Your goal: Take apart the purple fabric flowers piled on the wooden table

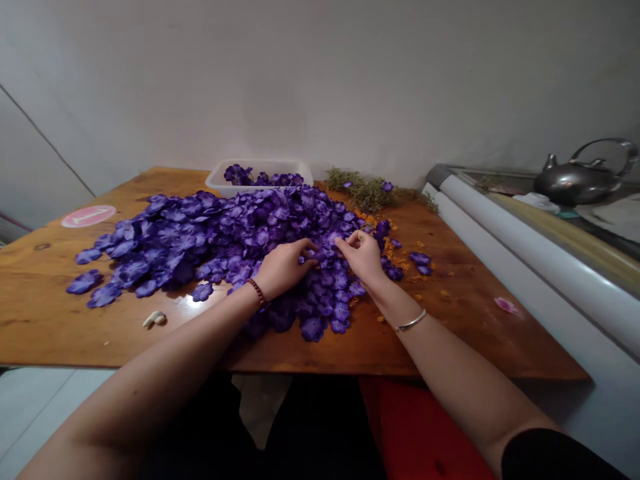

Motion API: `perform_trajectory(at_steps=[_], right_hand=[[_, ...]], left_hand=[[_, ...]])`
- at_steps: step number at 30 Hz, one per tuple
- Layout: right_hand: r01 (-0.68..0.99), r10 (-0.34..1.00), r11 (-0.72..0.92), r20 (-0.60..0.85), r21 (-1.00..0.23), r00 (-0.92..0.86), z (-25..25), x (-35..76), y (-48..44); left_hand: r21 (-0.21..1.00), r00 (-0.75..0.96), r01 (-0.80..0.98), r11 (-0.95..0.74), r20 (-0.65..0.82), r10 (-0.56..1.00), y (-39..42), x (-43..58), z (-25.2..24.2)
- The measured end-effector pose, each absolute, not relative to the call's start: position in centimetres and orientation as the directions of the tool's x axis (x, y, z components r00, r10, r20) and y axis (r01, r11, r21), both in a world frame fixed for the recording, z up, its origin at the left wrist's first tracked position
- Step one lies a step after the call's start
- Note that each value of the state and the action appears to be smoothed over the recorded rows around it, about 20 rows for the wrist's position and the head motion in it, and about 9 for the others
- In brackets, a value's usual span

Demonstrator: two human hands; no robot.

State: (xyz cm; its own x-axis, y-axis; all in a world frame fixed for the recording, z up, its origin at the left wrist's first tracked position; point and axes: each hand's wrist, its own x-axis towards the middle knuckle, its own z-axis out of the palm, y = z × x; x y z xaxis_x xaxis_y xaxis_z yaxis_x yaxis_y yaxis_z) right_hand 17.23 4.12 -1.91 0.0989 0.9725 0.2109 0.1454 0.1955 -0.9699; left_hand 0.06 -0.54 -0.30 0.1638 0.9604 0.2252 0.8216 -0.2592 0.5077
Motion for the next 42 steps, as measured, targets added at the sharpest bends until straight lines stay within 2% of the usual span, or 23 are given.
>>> perform_trajectory(at_steps=[2,3,6,8,9,11,14,17,22,24,26,29,32,36,42], right_hand=[[0.159,0.971,0.202,0.218,-0.967,0.096,-1.9,17.3,4.2],[0.162,0.971,0.202,0.219,-0.966,0.093,-2.0,17.3,4.3],[0.165,0.974,0.194,0.21,-0.967,0.086,-2.1,17.3,4.4],[0.177,0.975,0.192,0.209,-0.965,0.08,-2.1,17.3,4.4],[0.188,0.974,0.194,0.212,-0.963,0.077,-2.2,17.3,4.4],[0.222,0.972,0.203,0.223,-0.954,0.072,-2.3,17.4,4.5],[0.278,0.97,0.204,0.231,-0.939,0.07,-2.5,17.5,4.6],[0.295,0.977,0.179,0.204,-0.939,0.056,-2.6,17.5,4.6],[0.171,0.997,0.057,0.049,-0.984,-0.052,-2.3,17.1,4.2],[0.108,0.994,0.019,0.007,-0.994,-0.112,-2.1,16.9,3.8],[0.059,0.988,0.007,-0.002,-0.998,-0.157,-1.8,16.7,3.5],[-0.011,0.98,0.002,0.005,-1.0,-0.198,-1.5,16.5,3.1],[-0.048,0.978,0.019,0.028,-0.999,-0.207,-1.2,16.4,2.9],[-0.04,0.976,0.064,0.071,-0.997,-0.208,-1.4,16.3,3.0],[0.008,0.974,0.144,0.141,-0.99,-0.176,-1.6,16.4,3.2]], left_hand=[[0.569,0.089,0.794,-0.215,0.242,0.966,-0.3,-0.5,0.3],[0.563,0.045,0.803,-0.193,0.265,0.963,-0.3,-0.7,0.6],[0.413,-0.031,0.896,-0.161,0.421,0.907,-0.6,-0.8,1.0],[0.287,0.071,0.929,-0.236,0.487,0.871,-0.9,-0.5,0.7],[0.243,0.159,0.922,-0.302,0.474,0.866,-1.0,-0.2,0.4],[0.184,0.329,0.888,-0.422,0.389,0.861,-1.2,0.4,-0.3],[0.143,0.407,0.876,-0.461,0.292,0.865,-1.1,1.1,-1.3],[0.203,0.355,0.879,-0.431,0.323,0.877,-0.8,1.2,-1.5],[0.559,0.043,0.72,-0.412,0.556,0.83,-0.6,1.0,-0.8],[0.661,-0.077,0.632,-0.405,0.573,0.816,-0.5,0.9,-0.7],[0.713,-0.124,0.575,-0.401,0.561,0.819,-0.5,1.0,-0.7],[0.742,-0.094,0.545,-0.39,0.517,0.851,-0.4,1.1,-0.9],[0.721,-0.052,0.583,-0.375,0.494,0.868,-0.4,1.3,-1.1],[0.677,-0.04,0.644,-0.356,0.494,0.869,-0.4,1.3,-1.1],[0.685,-0.033,0.645,-0.337,0.466,0.884,-0.8,1.4,-0.7]])
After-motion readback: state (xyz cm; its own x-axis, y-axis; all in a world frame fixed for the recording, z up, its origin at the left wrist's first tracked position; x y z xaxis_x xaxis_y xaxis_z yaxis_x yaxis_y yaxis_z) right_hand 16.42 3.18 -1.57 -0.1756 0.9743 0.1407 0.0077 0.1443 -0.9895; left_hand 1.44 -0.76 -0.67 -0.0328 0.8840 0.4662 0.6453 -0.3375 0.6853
